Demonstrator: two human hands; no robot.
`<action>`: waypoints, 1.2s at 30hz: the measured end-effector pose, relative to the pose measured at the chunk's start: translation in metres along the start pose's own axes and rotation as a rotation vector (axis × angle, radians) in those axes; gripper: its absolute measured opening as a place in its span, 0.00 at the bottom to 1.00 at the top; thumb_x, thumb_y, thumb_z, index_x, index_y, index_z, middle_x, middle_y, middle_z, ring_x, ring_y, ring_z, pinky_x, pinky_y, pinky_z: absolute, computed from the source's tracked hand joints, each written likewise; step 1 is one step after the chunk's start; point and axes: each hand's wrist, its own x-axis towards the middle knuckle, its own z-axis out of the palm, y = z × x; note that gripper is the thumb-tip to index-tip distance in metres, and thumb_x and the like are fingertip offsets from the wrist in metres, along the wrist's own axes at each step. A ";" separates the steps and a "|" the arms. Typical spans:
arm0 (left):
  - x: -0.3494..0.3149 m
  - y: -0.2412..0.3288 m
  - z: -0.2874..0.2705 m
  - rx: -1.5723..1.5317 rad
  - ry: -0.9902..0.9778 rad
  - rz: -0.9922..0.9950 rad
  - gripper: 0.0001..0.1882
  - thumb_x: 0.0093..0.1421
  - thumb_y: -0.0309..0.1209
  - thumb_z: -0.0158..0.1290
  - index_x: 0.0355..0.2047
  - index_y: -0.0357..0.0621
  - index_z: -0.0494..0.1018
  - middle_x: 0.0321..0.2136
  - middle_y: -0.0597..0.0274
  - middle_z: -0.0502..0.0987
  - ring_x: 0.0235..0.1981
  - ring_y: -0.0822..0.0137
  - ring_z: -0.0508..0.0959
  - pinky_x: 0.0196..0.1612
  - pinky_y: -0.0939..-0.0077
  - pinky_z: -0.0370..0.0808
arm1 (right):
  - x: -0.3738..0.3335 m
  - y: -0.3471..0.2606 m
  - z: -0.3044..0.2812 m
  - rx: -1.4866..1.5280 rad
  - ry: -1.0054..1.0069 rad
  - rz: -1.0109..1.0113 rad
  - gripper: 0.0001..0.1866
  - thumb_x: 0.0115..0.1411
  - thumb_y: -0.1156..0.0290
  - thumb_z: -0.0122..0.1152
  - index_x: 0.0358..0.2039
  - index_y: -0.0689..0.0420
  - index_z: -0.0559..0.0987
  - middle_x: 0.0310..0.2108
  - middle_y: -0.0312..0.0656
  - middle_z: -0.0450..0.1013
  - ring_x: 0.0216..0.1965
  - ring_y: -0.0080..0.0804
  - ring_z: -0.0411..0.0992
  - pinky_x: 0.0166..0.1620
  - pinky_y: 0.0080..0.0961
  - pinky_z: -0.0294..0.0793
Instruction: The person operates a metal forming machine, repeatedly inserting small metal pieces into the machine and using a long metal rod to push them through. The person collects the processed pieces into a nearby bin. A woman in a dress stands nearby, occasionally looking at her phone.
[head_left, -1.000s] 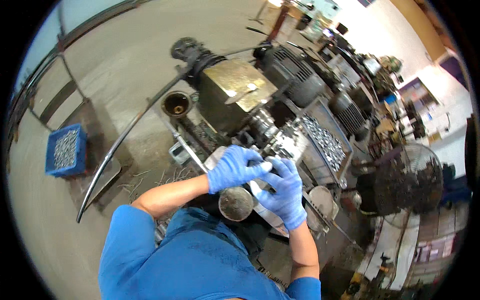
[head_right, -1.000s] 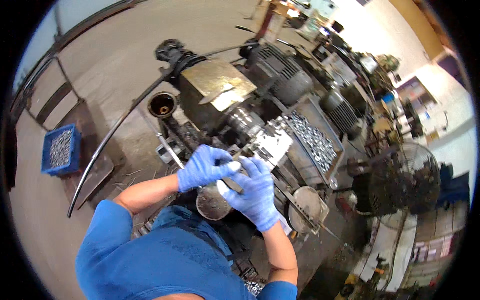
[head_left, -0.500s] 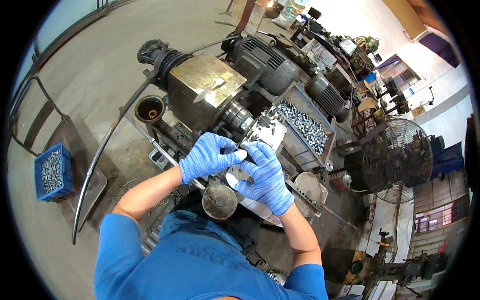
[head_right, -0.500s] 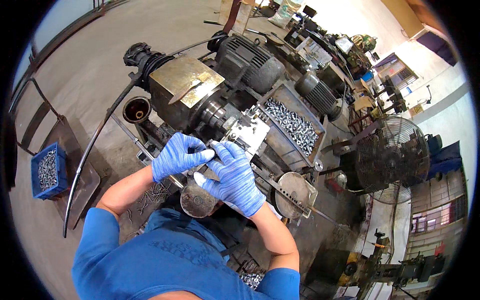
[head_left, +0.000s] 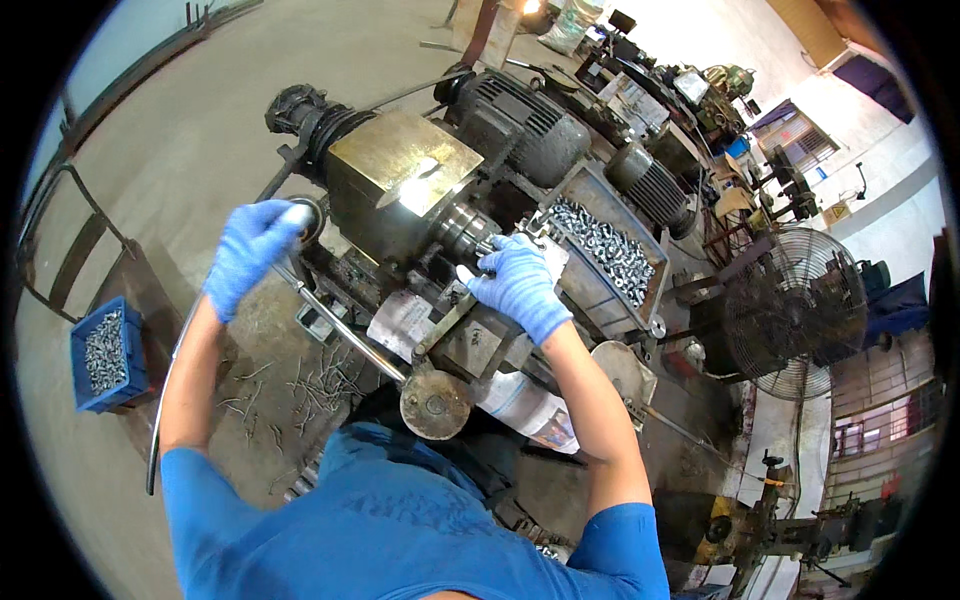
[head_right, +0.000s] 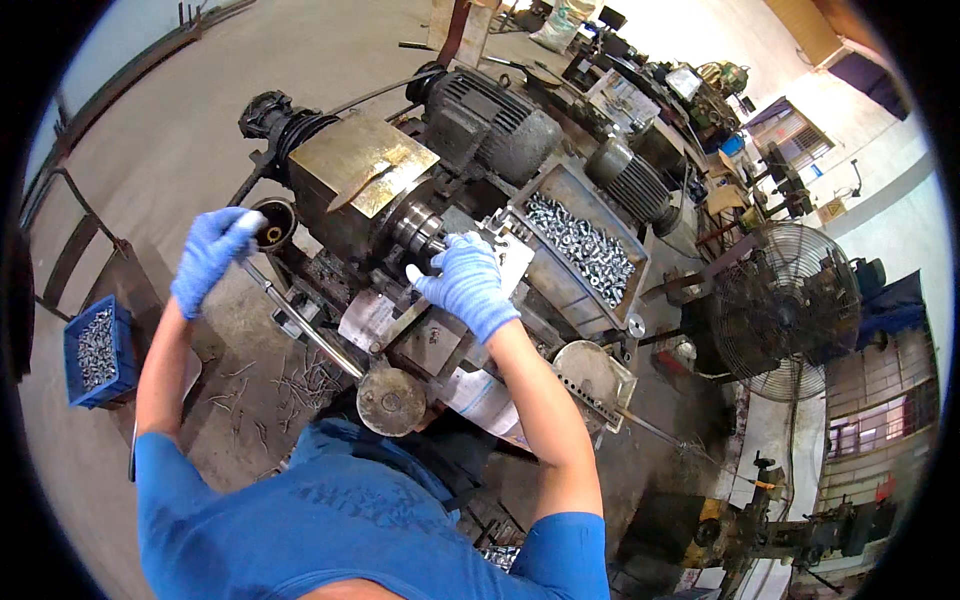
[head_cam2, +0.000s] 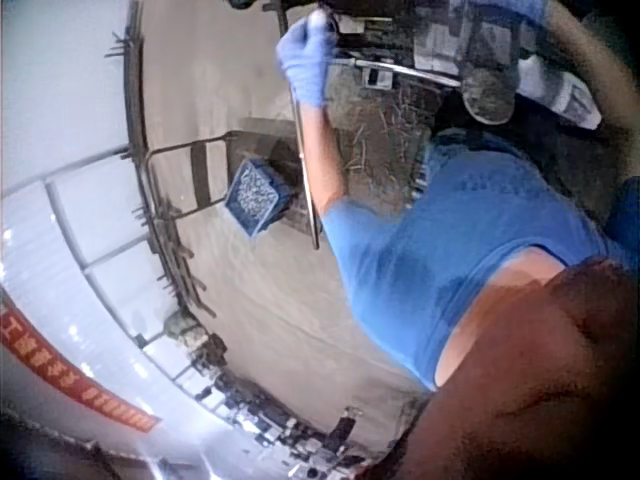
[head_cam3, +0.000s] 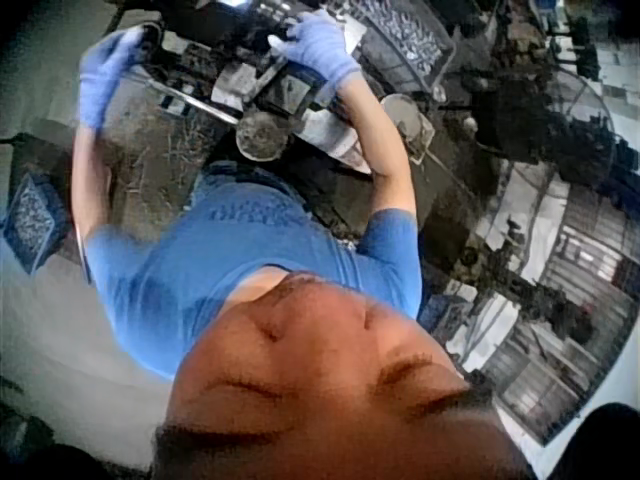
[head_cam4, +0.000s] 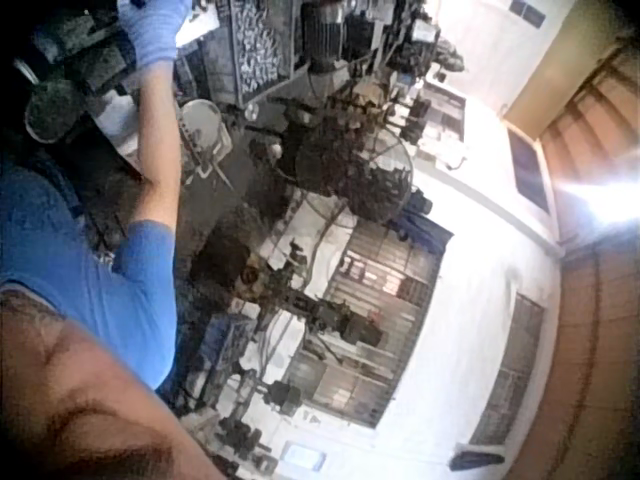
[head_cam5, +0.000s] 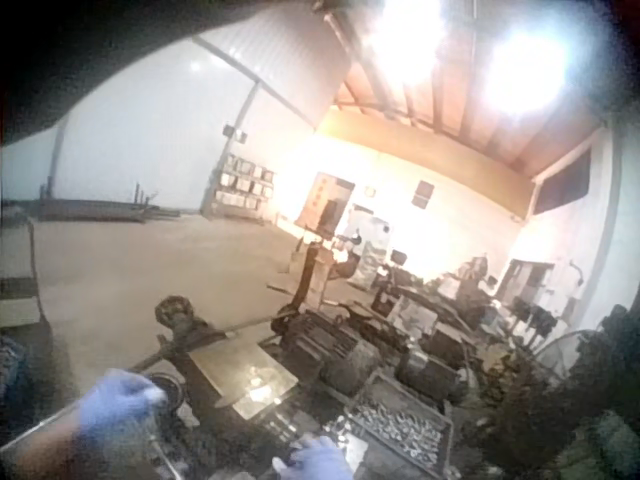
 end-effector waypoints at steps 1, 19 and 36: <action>-0.004 -0.014 -0.019 -0.006 0.086 0.017 0.20 0.57 0.44 0.52 0.32 0.36 0.76 0.16 0.65 0.72 0.17 0.77 0.71 0.21 0.81 0.68 | 0.012 0.003 0.006 0.000 -0.131 0.069 0.27 0.46 0.41 0.57 0.23 0.56 0.82 0.31 0.48 0.74 0.39 0.44 0.69 0.46 0.33 0.68; -0.087 -0.102 -0.108 0.862 0.385 -0.131 0.15 0.58 0.39 0.50 0.30 0.38 0.76 0.27 0.46 0.76 0.30 0.49 0.76 0.34 0.62 0.71 | 0.044 0.013 0.031 0.107 -0.232 0.097 0.25 0.48 0.42 0.56 0.21 0.54 0.82 0.23 0.47 0.76 0.30 0.45 0.75 0.40 0.32 0.74; -0.073 -0.207 -0.168 1.502 0.122 0.027 0.07 0.47 0.29 0.50 0.28 0.47 0.67 0.20 0.56 0.73 0.23 0.55 0.74 0.28 0.61 0.68 | 0.052 -0.010 0.015 -0.131 -0.340 0.049 0.32 0.49 0.37 0.50 0.16 0.56 0.81 0.18 0.44 0.75 0.28 0.42 0.74 0.39 0.32 0.73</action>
